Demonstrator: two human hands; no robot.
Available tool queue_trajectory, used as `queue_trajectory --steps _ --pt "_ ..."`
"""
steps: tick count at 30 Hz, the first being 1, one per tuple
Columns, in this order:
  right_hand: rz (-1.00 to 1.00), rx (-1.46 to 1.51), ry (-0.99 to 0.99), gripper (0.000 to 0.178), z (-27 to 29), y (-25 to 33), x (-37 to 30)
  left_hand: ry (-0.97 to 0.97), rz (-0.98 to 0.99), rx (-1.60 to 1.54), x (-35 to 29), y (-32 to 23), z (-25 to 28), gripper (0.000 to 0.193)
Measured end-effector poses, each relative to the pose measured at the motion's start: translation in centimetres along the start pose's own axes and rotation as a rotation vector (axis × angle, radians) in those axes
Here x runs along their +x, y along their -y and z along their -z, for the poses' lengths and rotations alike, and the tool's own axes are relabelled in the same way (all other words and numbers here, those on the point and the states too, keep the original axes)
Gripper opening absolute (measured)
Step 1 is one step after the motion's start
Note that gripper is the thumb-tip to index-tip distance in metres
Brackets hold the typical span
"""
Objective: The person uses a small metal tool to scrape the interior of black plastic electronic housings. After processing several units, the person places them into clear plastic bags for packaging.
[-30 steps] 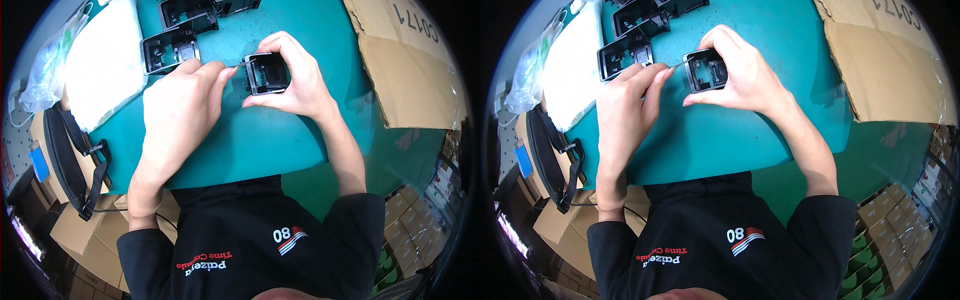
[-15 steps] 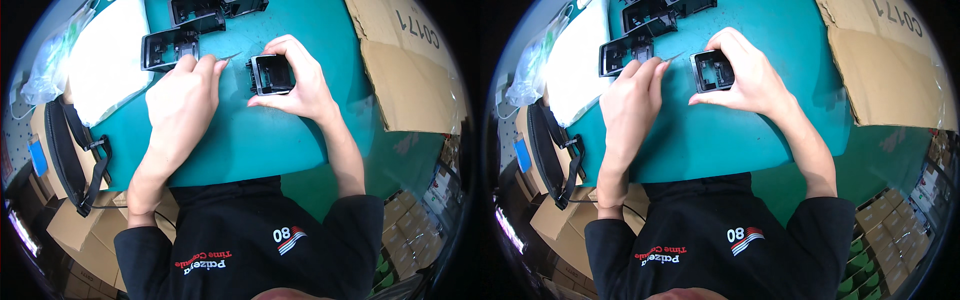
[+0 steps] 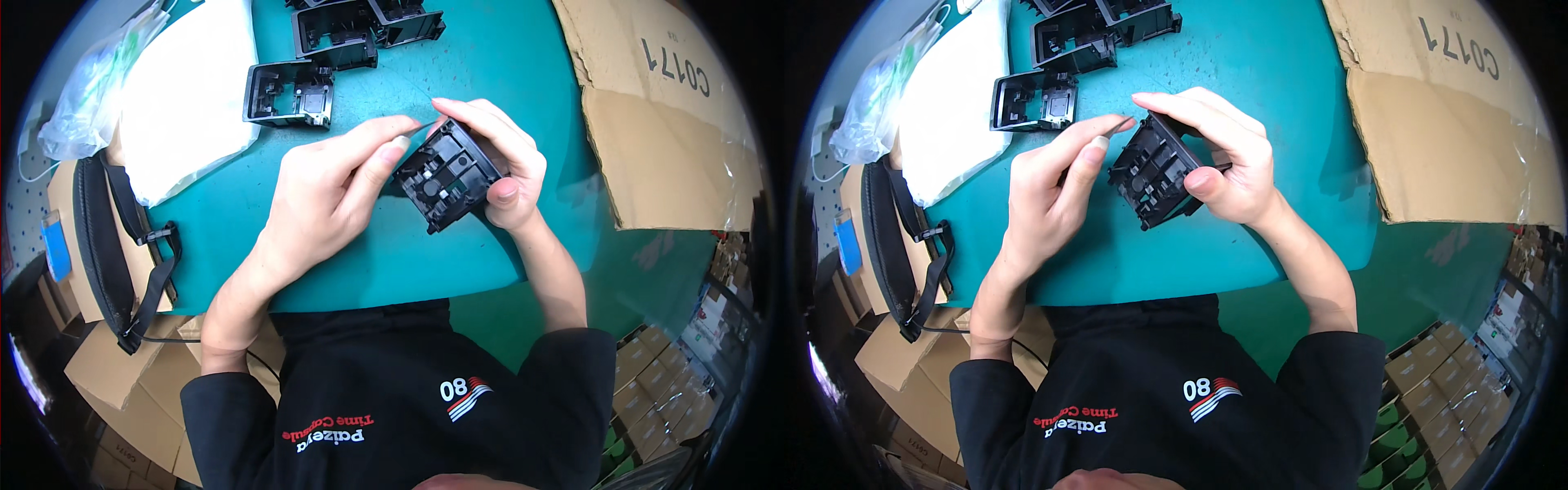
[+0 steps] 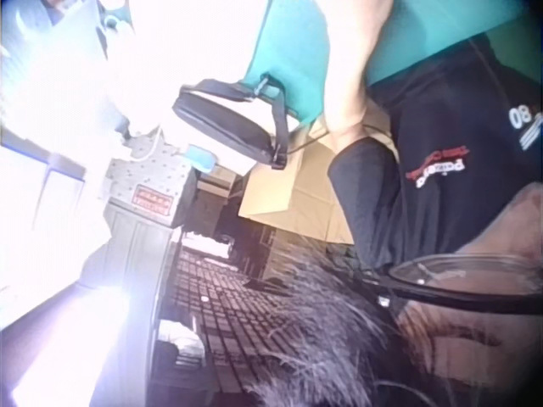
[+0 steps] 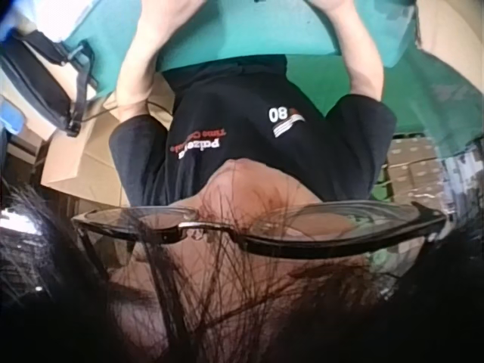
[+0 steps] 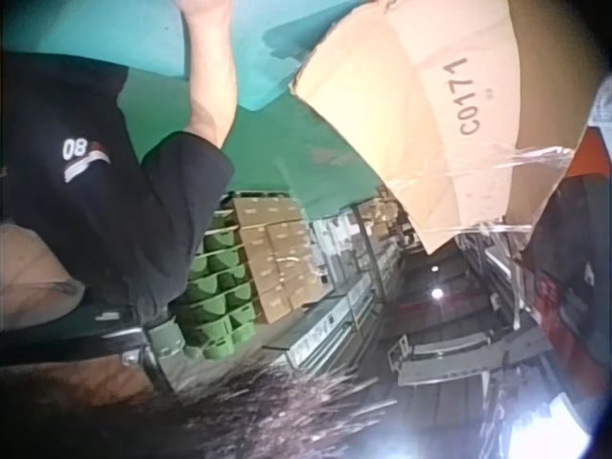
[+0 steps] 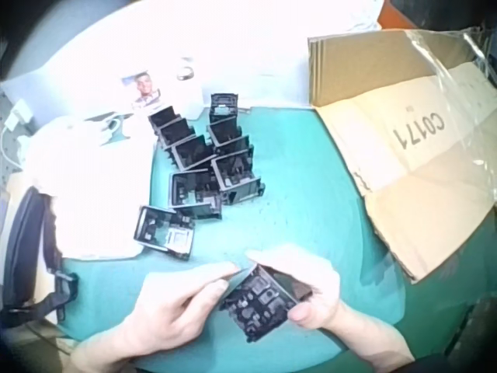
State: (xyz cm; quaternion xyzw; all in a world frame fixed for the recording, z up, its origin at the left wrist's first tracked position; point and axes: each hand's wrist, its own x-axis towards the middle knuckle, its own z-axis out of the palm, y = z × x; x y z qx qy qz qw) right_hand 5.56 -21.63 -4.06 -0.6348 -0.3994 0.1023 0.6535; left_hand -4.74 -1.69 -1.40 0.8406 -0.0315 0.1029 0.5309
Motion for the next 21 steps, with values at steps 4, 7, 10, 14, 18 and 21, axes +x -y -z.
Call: queue_trajectory --steps 4,7,10,14,18,21 --pt "-0.061 0.117 0.020 0.093 -0.14 0.03 -0.14 0.000 -0.022 -0.016 -0.21 0.10 -0.27 0.025" --pt "-0.072 0.139 0.014 0.093 -0.34 0.05 -0.24 0.005 -0.017 -0.021 -0.28 0.13 -0.26 0.025" --pt "-0.065 0.136 0.008 0.092 -0.43 0.08 -0.20 0.023 -0.004 -0.012 -0.20 -0.31 -0.05 0.025" --pt "-0.049 0.110 0.026 0.091 -0.31 -0.12 -0.36 0.026 -0.033 0.033 -0.14 -0.52 0.20 0.024" --pt "-0.024 0.091 0.019 0.091 -0.61 -0.26 -0.34 0.035 -0.065 0.055 -0.24 -0.46 0.38 0.023" --pt "-0.064 0.116 0.025 0.091 -0.58 -0.23 -0.33 0.048 -0.072 0.089 -0.51 -0.52 0.42 0.024"
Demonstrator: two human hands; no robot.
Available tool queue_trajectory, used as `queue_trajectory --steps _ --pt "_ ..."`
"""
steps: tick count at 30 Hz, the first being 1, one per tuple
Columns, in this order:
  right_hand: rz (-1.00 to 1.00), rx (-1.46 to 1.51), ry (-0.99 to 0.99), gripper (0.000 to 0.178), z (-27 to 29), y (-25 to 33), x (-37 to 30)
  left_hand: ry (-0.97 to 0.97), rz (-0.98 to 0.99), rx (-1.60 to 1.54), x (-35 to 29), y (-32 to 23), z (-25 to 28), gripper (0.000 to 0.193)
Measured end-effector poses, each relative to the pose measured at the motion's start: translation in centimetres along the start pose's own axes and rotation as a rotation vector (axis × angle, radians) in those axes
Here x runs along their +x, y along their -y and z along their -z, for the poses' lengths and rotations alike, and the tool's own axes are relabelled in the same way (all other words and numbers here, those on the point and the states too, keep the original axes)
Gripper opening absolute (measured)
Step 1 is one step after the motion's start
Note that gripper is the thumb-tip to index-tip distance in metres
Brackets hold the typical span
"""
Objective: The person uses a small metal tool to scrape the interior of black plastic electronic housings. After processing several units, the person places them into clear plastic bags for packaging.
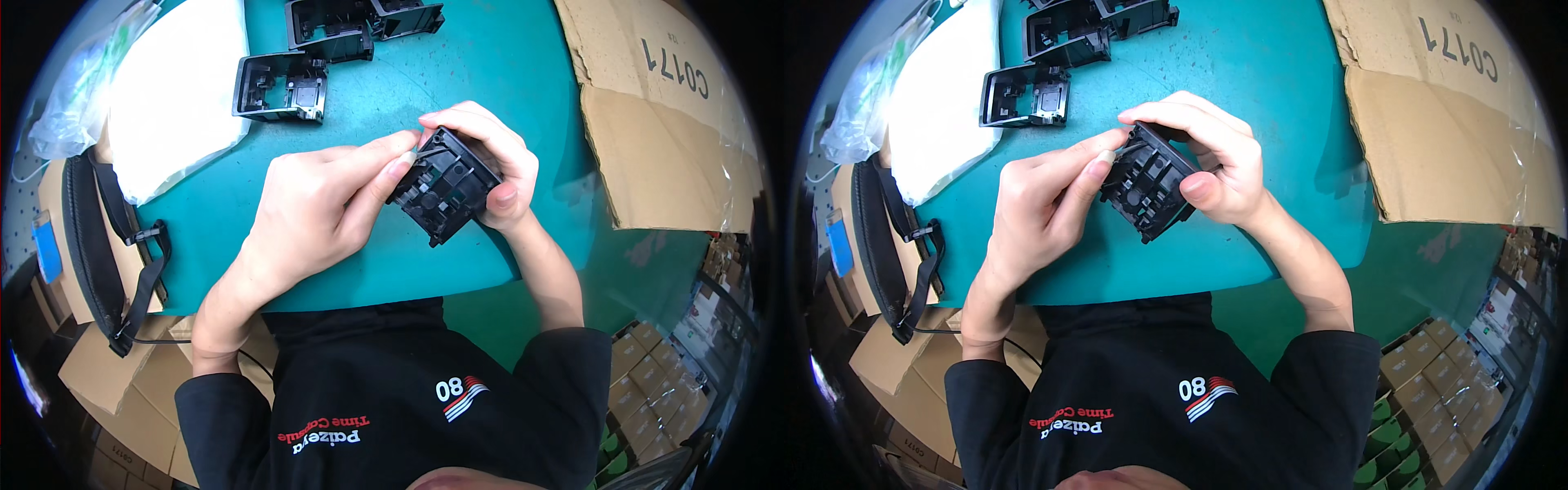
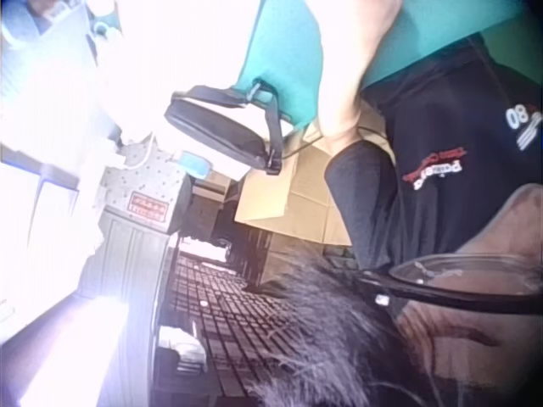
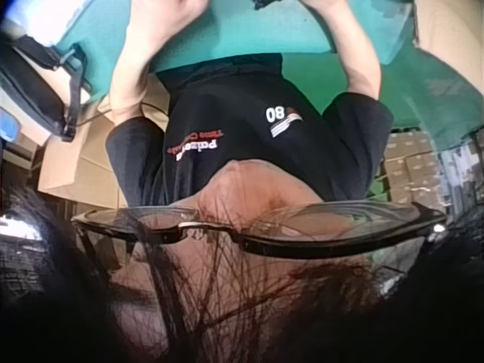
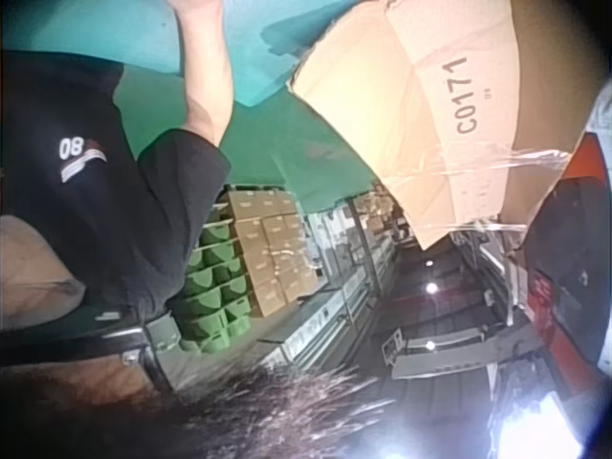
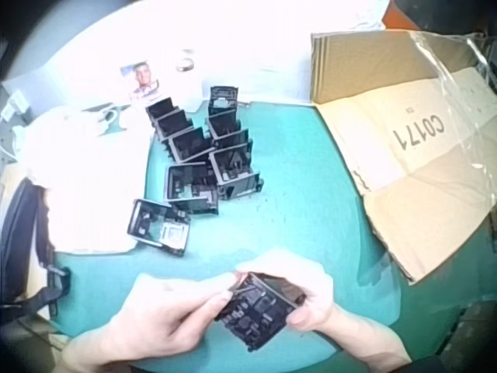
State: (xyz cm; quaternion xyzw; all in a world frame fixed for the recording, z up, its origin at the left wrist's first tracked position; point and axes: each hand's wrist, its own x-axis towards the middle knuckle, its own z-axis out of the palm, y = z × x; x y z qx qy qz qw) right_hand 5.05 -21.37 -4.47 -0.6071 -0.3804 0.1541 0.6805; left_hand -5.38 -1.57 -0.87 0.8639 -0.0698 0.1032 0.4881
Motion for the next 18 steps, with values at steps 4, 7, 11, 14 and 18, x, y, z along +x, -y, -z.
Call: queue_trajectory --steps 4,7,11,14,18 --pt "0.008 0.058 -0.018 0.095 -0.1 -0.3 -0.2 -0.006 -0.044 0.021 -0.1 0.4 0.1 0.025" --pt "0.164 0.057 -0.039 0.100 0.3 -1.4 -0.4 -0.011 -0.006 0.038 0.3 -0.8 1.1 0.025" --pt "0.487 -0.145 -0.007 0.103 1.2 -2.3 0.7 -0.025 0.017 0.250 0.0 -2.5 2.0 0.015" --pt "0.541 -0.328 0.040 0.101 1.2 -1.7 0.5 -0.005 0.048 0.294 -0.7 -3.7 2.1 0.008" --pt "0.563 -0.443 0.039 0.099 0.8 -1.2 0.4 0.037 0.033 0.373 -0.8 -3.9 2.1 0.007"
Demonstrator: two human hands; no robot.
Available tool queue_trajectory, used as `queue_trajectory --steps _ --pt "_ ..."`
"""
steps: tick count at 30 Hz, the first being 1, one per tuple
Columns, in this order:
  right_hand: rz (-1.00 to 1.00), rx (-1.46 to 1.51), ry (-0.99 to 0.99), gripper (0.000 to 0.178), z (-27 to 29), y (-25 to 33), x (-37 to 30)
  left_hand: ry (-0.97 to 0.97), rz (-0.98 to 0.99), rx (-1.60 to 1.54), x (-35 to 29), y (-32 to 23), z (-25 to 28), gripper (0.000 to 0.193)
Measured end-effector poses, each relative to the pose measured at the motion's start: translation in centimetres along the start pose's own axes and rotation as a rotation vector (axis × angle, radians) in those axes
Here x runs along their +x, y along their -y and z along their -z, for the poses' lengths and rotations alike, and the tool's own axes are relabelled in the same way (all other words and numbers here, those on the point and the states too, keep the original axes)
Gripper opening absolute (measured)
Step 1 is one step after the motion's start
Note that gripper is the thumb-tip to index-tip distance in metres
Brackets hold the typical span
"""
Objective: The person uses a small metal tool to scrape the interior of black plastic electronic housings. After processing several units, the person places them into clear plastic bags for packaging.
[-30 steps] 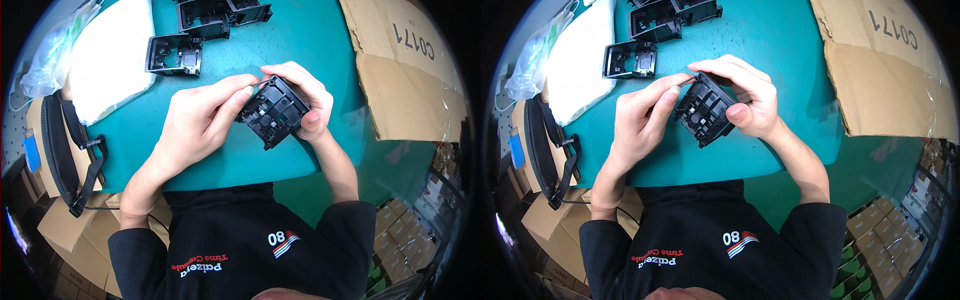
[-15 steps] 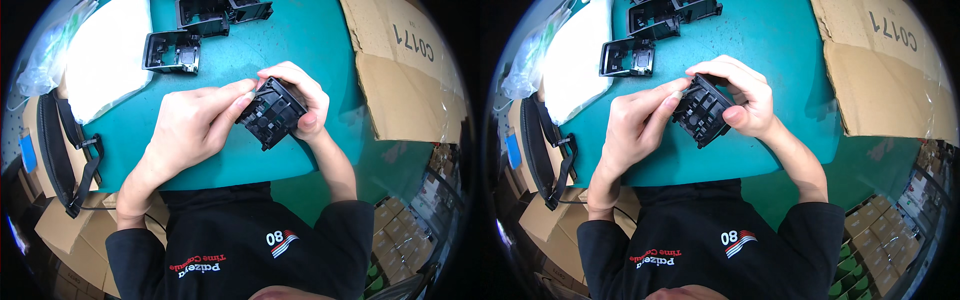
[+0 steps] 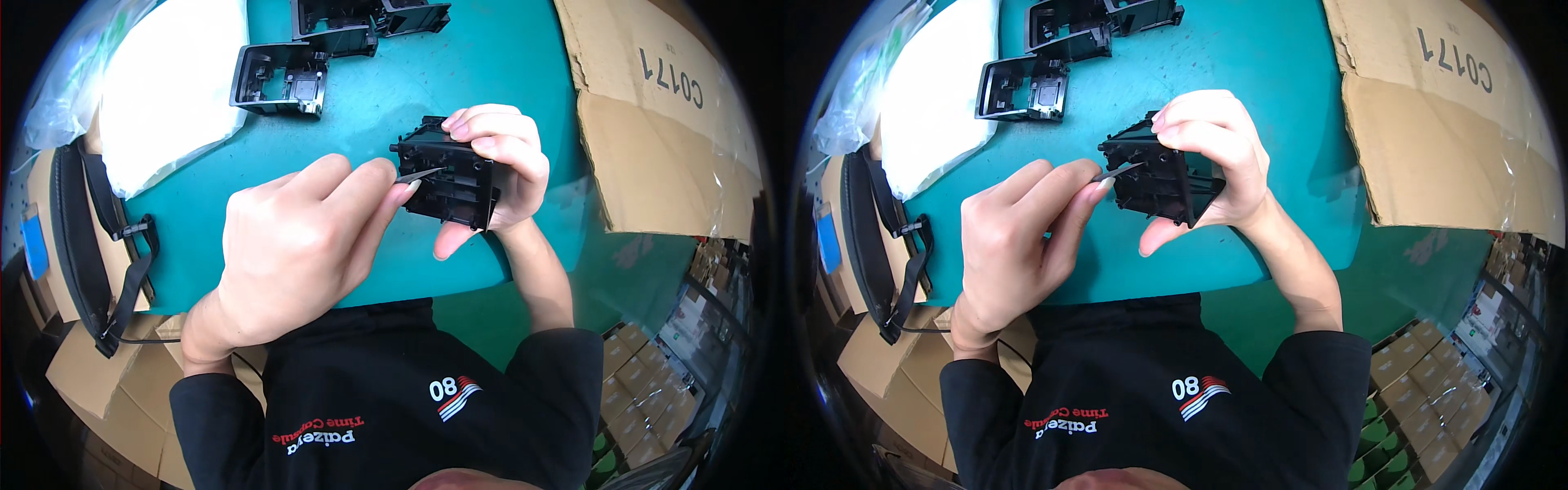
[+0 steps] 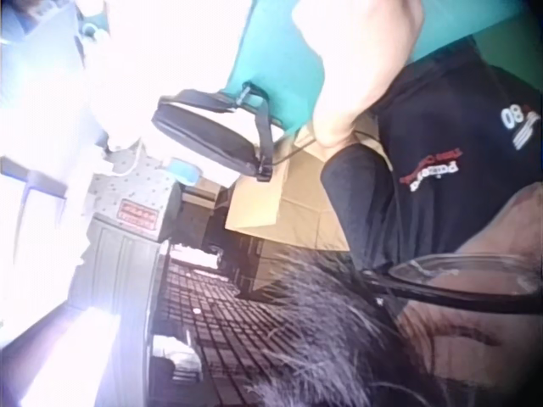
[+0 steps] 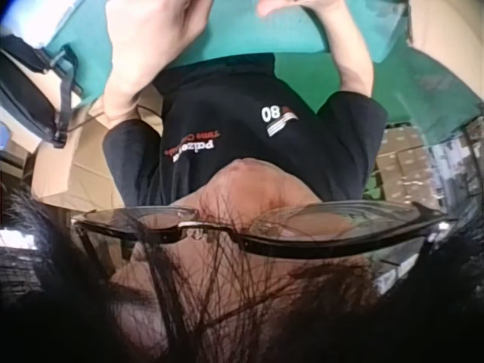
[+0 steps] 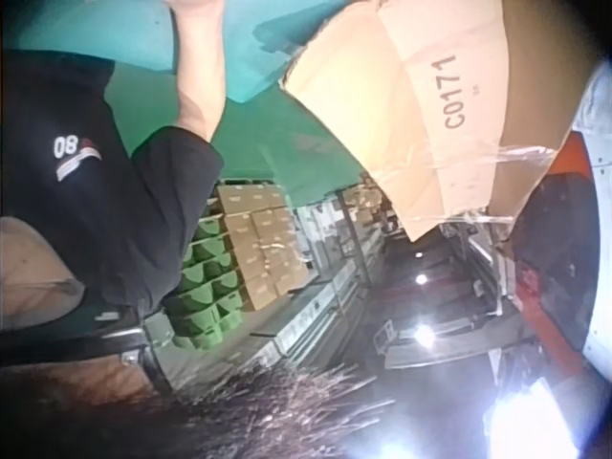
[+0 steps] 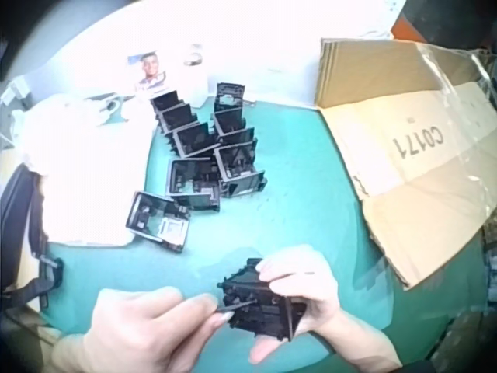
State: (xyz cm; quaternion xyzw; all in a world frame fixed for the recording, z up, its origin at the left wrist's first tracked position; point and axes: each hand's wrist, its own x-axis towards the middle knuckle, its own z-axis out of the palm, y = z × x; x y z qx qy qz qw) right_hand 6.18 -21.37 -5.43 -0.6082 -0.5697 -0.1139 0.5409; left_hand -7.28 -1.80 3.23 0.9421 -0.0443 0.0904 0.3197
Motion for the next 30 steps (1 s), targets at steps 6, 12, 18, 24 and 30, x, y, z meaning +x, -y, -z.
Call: queue_trajectory --steps 6,12,18,24,30 --pt "0.041 -0.031 -0.003 0.092 -0.2 0.0 0.1 0.030 0.006 0.018 -0.1 -0.1 -0.2 0.006" --pt "0.069 -0.013 -0.086 0.082 -1.1 0.0 0.3 0.070 0.034 0.020 -0.2 -0.2 0.1 0.005" --pt "0.078 -0.044 -0.045 0.077 -0.9 0.1 0.4 0.084 0.027 0.026 -0.3 -0.4 0.1 0.007" --pt "0.066 -0.056 0.040 0.071 -0.7 0.4 0.6 0.095 -0.047 0.423 -1.0 -1.1 -0.5 0.016" --pt "0.088 -0.110 0.064 0.073 -0.3 0.4 0.8 -0.024 -0.087 0.548 -1.2 -0.5 -1.7 0.017"
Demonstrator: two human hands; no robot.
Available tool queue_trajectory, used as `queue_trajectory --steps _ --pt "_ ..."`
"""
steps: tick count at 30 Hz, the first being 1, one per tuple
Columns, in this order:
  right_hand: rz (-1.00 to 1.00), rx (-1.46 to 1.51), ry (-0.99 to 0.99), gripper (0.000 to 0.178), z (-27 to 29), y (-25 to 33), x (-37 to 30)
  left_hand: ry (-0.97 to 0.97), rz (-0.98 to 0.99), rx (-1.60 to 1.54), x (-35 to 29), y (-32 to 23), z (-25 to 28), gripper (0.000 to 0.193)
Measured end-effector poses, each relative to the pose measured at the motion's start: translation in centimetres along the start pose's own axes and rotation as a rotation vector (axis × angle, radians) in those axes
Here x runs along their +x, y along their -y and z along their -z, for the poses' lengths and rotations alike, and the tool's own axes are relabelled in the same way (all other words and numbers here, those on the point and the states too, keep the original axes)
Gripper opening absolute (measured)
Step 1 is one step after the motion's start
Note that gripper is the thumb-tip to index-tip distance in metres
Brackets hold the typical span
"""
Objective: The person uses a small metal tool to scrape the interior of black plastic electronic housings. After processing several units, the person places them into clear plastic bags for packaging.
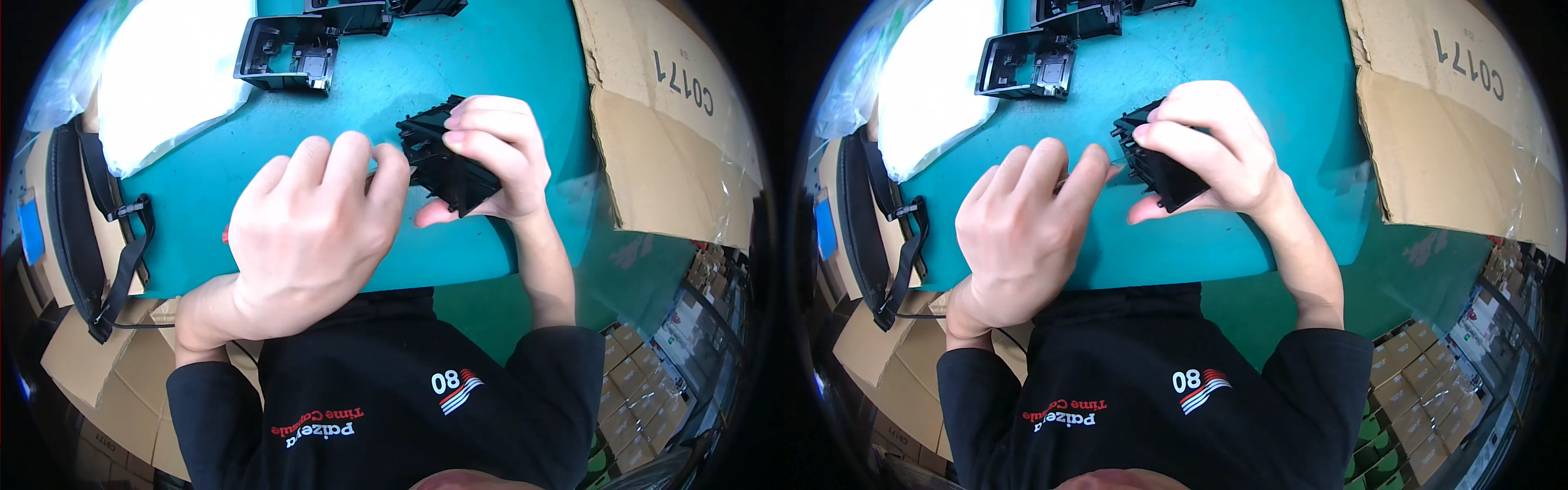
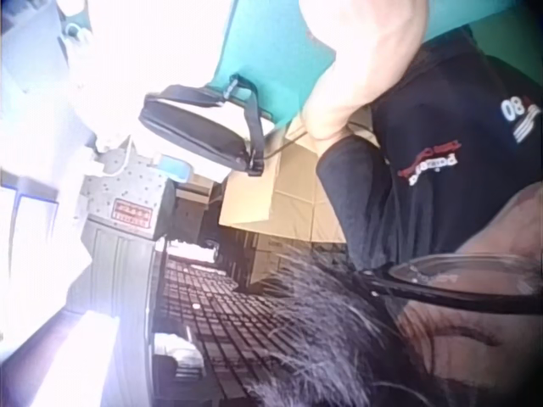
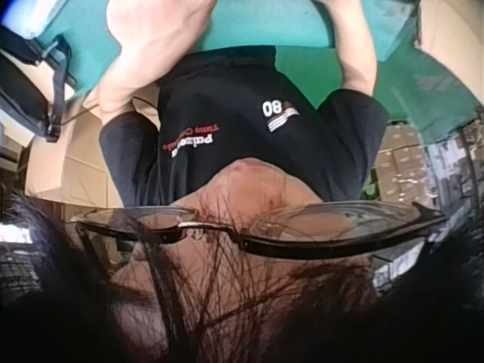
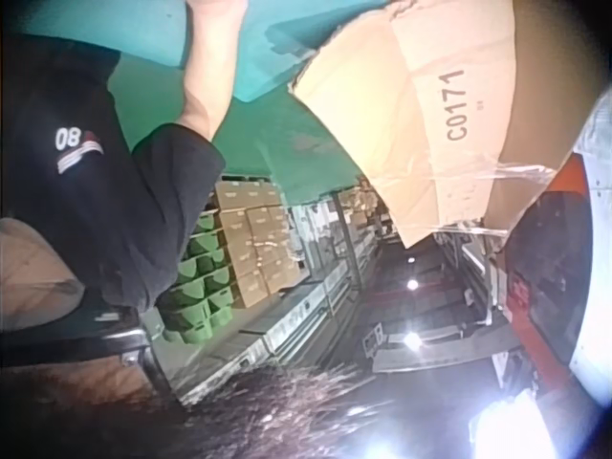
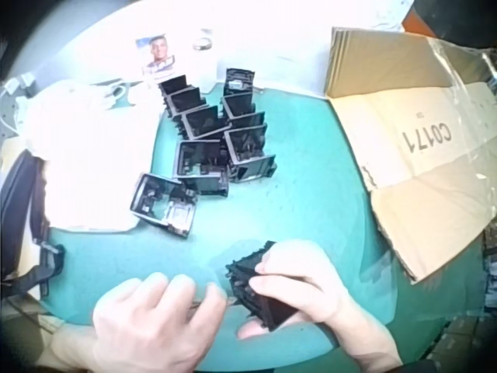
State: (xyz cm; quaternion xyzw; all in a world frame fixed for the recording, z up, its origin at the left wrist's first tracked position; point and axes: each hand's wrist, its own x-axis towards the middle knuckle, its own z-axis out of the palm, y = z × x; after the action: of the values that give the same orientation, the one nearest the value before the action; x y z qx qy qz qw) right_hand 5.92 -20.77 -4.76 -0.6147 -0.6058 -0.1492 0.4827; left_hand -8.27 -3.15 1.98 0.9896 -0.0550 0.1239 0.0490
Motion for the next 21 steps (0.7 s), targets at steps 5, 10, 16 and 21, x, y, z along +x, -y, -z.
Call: queue_trajectory --steps 5,10,16,21 --pt "-0.267 0.343 -0.226 0.098 0.8 -1.8 -1.4 -0.116 0.053 -0.454 1.5 2.2 -0.2 0.025" --pt "-1.092 0.884 -0.399 0.097 0.9 -0.6 -0.9 -0.130 0.017 -0.697 1.8 2.7 -2.5 0.033" --pt "-1.279 1.350 -0.431 0.091 0.0 -0.5 -2.1 -0.153 -0.018 -0.704 1.7 2.2 -4.8 0.031" --pt "-1.124 1.527 -0.374 0.067 0.0 -0.5 -2.0 -0.134 -0.034 -0.718 1.9 2.1 -4.2 0.032"
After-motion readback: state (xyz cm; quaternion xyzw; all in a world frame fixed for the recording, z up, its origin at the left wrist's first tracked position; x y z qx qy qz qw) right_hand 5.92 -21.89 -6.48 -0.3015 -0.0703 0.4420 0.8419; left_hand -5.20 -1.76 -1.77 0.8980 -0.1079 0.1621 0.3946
